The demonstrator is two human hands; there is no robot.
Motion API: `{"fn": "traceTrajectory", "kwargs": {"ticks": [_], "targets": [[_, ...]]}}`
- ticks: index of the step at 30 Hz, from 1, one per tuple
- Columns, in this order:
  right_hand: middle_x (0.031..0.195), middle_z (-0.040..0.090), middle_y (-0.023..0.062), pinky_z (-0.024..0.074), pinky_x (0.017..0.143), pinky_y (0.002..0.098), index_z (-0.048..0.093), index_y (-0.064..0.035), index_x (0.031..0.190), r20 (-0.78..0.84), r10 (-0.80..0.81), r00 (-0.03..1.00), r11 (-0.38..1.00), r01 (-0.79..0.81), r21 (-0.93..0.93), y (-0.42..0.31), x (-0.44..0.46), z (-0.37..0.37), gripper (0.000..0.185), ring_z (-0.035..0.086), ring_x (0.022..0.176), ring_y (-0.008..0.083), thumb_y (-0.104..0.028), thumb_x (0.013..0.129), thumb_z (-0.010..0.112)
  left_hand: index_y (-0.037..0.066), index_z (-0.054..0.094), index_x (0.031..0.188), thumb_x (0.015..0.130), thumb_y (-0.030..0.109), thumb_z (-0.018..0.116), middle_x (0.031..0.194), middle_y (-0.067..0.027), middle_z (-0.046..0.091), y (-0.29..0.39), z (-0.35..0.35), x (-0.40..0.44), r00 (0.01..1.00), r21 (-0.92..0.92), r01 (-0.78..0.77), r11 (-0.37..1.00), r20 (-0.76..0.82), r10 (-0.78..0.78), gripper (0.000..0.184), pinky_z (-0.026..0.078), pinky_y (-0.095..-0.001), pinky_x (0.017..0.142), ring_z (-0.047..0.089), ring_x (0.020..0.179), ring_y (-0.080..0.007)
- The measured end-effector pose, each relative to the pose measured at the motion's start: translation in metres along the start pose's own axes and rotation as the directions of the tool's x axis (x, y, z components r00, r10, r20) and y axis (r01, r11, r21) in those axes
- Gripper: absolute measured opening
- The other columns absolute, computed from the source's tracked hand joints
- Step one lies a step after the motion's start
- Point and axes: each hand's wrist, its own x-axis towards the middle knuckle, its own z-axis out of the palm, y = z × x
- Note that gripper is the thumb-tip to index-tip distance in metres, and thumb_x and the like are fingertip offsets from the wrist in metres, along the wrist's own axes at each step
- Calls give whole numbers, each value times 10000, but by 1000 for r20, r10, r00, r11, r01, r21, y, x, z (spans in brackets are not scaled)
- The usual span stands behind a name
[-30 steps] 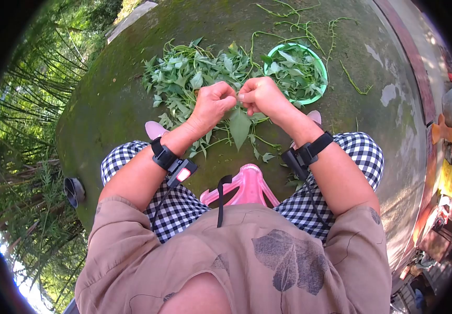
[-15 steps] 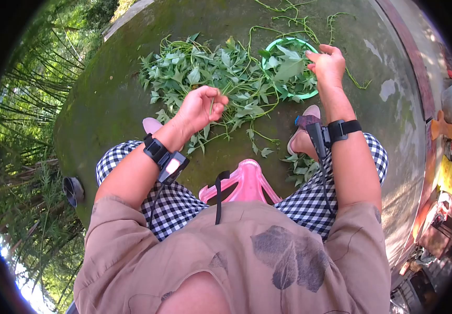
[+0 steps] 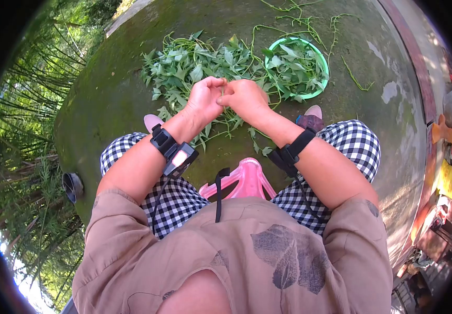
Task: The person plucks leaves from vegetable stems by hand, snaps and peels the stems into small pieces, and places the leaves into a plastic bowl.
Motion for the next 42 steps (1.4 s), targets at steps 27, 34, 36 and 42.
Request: {"fn": "traceTrajectory", "kwargs": {"ticks": [27, 34, 36, 42], "targets": [[725, 639, 84, 459, 469, 250, 576, -23, 904, 357, 152, 921, 519, -382, 765, 17, 21, -73, 128, 630, 554, 192, -135, 891, 637, 12, 671, 983, 834, 105, 665, 770, 3, 637, 10, 49, -48, 937, 828, -297, 476, 159, 310, 176, 434, -210, 548, 552, 617, -57], [740, 643, 80, 463, 486, 267, 602, -14, 887, 279, 236, 931, 646, -364, 671, 0, 13, -66, 138, 633, 571, 191, -144, 881, 648, 4, 668, 932, 850, 120, 663, 717, -20, 635, 16, 47, -45, 943, 827, -298, 476, 179, 280, 143, 419, -216, 472, 541, 535, -67], [746, 641, 79, 475, 528, 285, 619, -9, 889, 19, 111, 994, 880, -108, 463, -3, 11, -62, 134, 638, 607, 191, -131, 856, 661, -1, 665, 904, 843, 112, 664, 711, -39, 638, 17, 43, -43, 950, 790, -279, 547, 144, 276, 129, 418, -221, 457, 540, 512, -78], [852, 646, 84, 505, 682, 389, 661, -69, 864, -161, -538, 827, 842, 517, -154, 5, 7, -47, 95, 638, 786, 310, -120, 786, 641, 0, 652, 844, 823, 106, 672, 690, -64, 629, 20, 36, -40, 973, 675, -209, 708, 72, 219, 110, 416, -233, 439, 542, 483, -107]]}}
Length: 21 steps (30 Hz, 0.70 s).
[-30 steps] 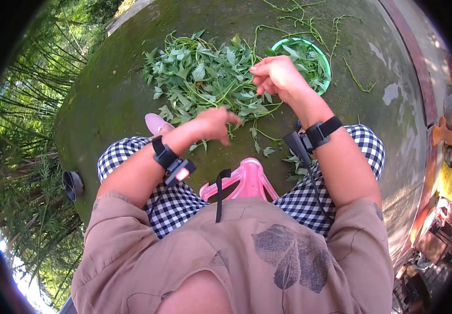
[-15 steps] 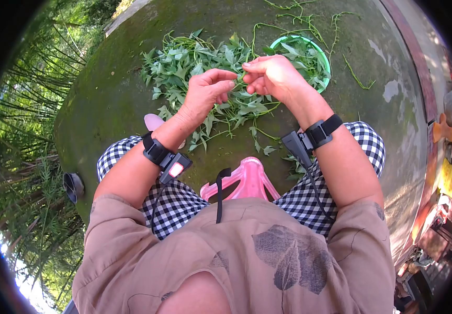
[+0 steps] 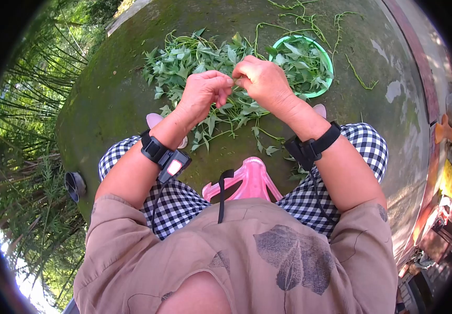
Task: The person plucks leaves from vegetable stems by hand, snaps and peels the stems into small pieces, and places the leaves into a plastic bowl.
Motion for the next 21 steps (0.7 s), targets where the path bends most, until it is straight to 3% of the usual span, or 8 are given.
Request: {"fn": "traceTrajectory", "kwargs": {"ticks": [7, 10, 16, 19, 21], "targets": [[848, 644, 95, 506, 665, 398, 641, -59, 830, 39, -60, 997, 998, 60, 6, 4, -4, 0, 73, 635, 770, 318, -115, 783, 643, 12, 645, 810, 813, 114, 651, 662, -58, 606, 6, 2, -3, 997, 0, 28, 1000, 70, -28, 103, 400, -246, 432, 533, 479, -115], [794, 626, 119, 500, 631, 348, 630, -20, 828, 12, -109, 994, 994, 110, -27, 4, -8, 5, 79, 632, 718, 293, -39, 758, 660, 16, 636, 782, 803, 108, 634, 639, -51, 585, 1, 2, -2, 997, 36, 43, 998, 64, -45, 94, 379, -247, 421, 516, 474, -113], [790, 649, 116, 507, 599, 362, 635, -44, 803, -54, -98, 994, 995, 99, 8, 1, -15, 13, 78, 631, 671, 302, -103, 762, 664, 15, 614, 746, 771, 86, 618, 611, -51, 554, -3, 5, -4, 998, 9, 58, 998, 17, -58, 75, 339, -254, 403, 467, 452, -111], [725, 655, 94, 490, 566, 305, 658, -24, 832, 28, 197, 980, 938, -197, 285, -3, -20, 14, 96, 621, 605, 201, -79, 754, 675, 16, 598, 726, 763, 73, 608, 602, -51, 542, -4, 9, -5, 997, -58, 81, 995, -15, -82, 68, 323, -261, 398, 446, 443, -114], [703, 651, 62, 472, 553, 267, 670, -15, 847, 93, 369, 925, 805, -368, 465, -5, -21, 14, 100, 593, 596, 133, -66, 761, 675, 18, 588, 715, 761, 68, 603, 598, -49, 537, -3, 11, -5, 994, -92, 104, 990, -22, -107, 69, 316, -264, 397, 440, 441, -115]]}}
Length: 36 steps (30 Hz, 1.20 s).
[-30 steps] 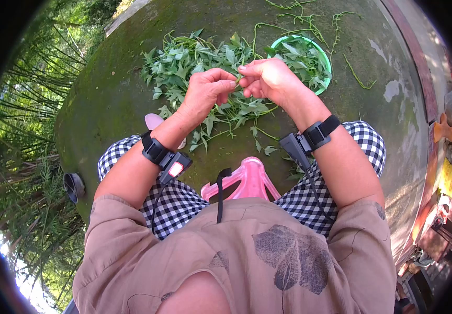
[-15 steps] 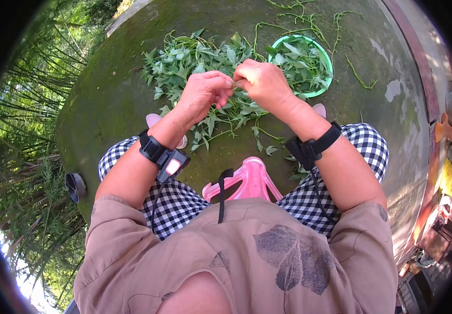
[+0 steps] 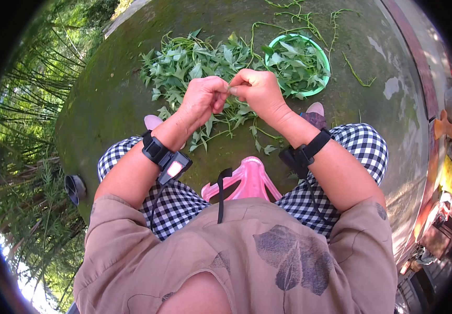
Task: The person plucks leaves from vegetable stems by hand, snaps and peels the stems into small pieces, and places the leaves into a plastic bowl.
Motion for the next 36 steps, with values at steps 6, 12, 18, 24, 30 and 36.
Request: {"fn": "traceTrajectory", "kwargs": {"ticks": [6, 12, 18, 24, 30, 36], "targets": [[701, 631, 10, 449, 538, 225, 671, -15, 837, -41, 153, 987, 975, -144, 168, -2, -5, 4, 66, 571, 604, 69, -60, 790, 663, 20, 575, 694, 753, 66, 602, 584, -45, 523, 2, 1, 2, 1000, 9, 26, 1000, 6, -26, 80, 313, -266, 394, 436, 436, -116], [796, 646, 16, 463, 590, 223, 640, -21, 944, -17, 163, 986, 959, -154, 238, -2, -6, 2, 113, 616, 685, 94, -94, 858, 629, 17, 572, 645, 736, 60, 598, 563, -45, 510, -9, -1, 4, 997, 59, 67, 996, -45, -64, 103, 310, -264, 379, 429, 423, -114], [774, 642, 42, 468, 534, 220, 617, -8, 911, -270, 241, 932, 920, -130, 370, -3, 16, -39, 63, 616, 609, 114, -57, 872, 610, 12, 580, 606, 699, 63, 602, 543, -46, 515, -24, -9, 9, 987, 187, 153, 970, -80, -140, 109, 319, -261, 351, 438, 395, -112], [842, 674, 93, 503, 533, 233, 608, 12, 1003, -537, 316, 782, 935, -162, 315, 40, 26, -122, 164, 661, 661, 161, -73, 868, 647, 23, 660, 743, 631, 24, 618, 541, -72, 546, -55, -25, 4, 965, 820, -263, 509, 217, 148, 120, 448, -356, 485, 581, 521, -230], [951, 657, 123, 505, 523, 243, 559, 8, 1157, -520, 567, 639, 823, -469, 320, 130, 31, -143, 345, 628, 618, 186, -82, 841, 666, 98, 724, 924, 717, 152, 582, 1046, -143, 662, -38, -15, -1, 926, 975, -224, 1, 213, -311, 257, 491, -423, 778, 623, 930, -324], [1200, 590, 150, 442, 556, 308, 373, -23, 1424, -296, 705, 644, 643, -757, -114, 186, 24, -58, 727, 569, 764, 172, -167, 802, 720, 81, 728, 841, 711, 104, 574, 848, -160, 672, -56, -32, -9, 922, 938, -343, 54, 347, -170, 203, 500, -458, 719, 643, 865, -358]]}}
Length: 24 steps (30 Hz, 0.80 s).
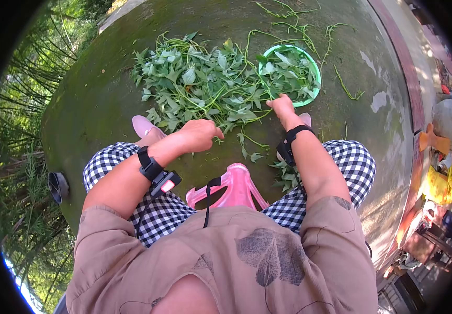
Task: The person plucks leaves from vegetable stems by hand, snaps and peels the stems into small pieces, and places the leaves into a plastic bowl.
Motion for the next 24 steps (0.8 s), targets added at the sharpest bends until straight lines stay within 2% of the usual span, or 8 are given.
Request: {"fn": "traceTrajectory", "kwargs": {"ticks": [1, 2, 4, 9, 10, 18, 21, 24], "targets": [[1217, 585, 145, 427, 562, 306, 352, -23, 1436, -78, -107, 991, 978, 91, -188, 9, 14, 17, 770, 563, 741, 182, -168, 785, 737, 74, 721, 831, 710, 95, 566, 835, -169, 666, 2, -5, 2, 999, -15, -26, 1000, 24, 26, 198, 499, -463, 715, 640, 857, -368], [1236, 589, 182, 419, 785, 338, 392, -11, 1410, -71, -117, 991, 984, 106, -140, 18, 27, 28, 765, 558, 968, 260, -193, 762, 755, 42, 685, 776, 706, 79, 543, 784, -187, 647, 7, -8, 4, 999, 0, 50, 999, 17, -50, 162, 491, -478, 687, 632, 811, -385], [1206, 615, 209, 445, 957, 374, 453, 4, 1364, -69, -163, 984, 983, 156, -100, 14, 34, 41, 712, 587, 1124, 323, -200, 753, 756, 27, 659, 751, 705, 85, 540, 762, -195, 635, 8, -18, 3, 1000, -23, 31, 999, 3, -31, 140, 486, -486, 672, 626, 786, -391], [882, 680, 136, 541, 603, 348, 549, 30, 1248, 4, -186, 982, 979, 185, 84, -47, -6, 47, 453, 660, 689, 198, -98, 827, 654, 47, 692, 820, 729, 176, 578, 821, -159, 673, -1, -10, -3, 995, -7, 36, 999, 98, -36, 195, 507, -460, 723, 648, 845, -351], [617, 556, 43, 407, 435, 292, 557, 44, 1218, -60, -260, 964, 947, 266, 181, -59, -13, 49, 373, 509, 459, 135, -28, 853, 565, 54, 698, 846, 730, 193, 587, 844, -153, 679, -2, -9, -1, 992, 13, 51, 999, 114, -52, 213, 509, -453, 737, 651, 858, -343], [608, 497, 30, 430, 533, 298, 545, 81, 1204, -25, -636, 772, 568, 489, 662, -161, -130, -48, 319, 513, 534, 163, -26, 904, 535, 75, 710, 992, 722, 244, 633, 975, -141, 692, -8, 4, 14, 958, 16, 16, 1000, 285, -20, 328, 513, -428, 795, 655, 912, -328], [569, 391, -5, 381, 579, 326, 569, 30, 1177, 23, -743, 669, 355, 365, 861, -163, -176, -86, 282, 454, 549, 177, -98, 939, 490, 41, 644, 1113, 743, 190, 630, 962, -164, 687, -14, 19, 24, 993, -55, 66, 996, 99, -60, 399, 525, -407, 790, 666, 892, -305], [571, 315, -43, 315, 583, 301, 573, -29, 1176, 108, -742, 662, 172, 31, 985, -132, -184, -104, 278, 368, 562, 146, -173, 957, 478, 66, 554, 1218, 757, 170, 635, 991, -139, 657, 5, -23, 13, 972, -578, 107, 809, -112, -208, 480, 525, -360, 727, 648, 853, -243]]}}
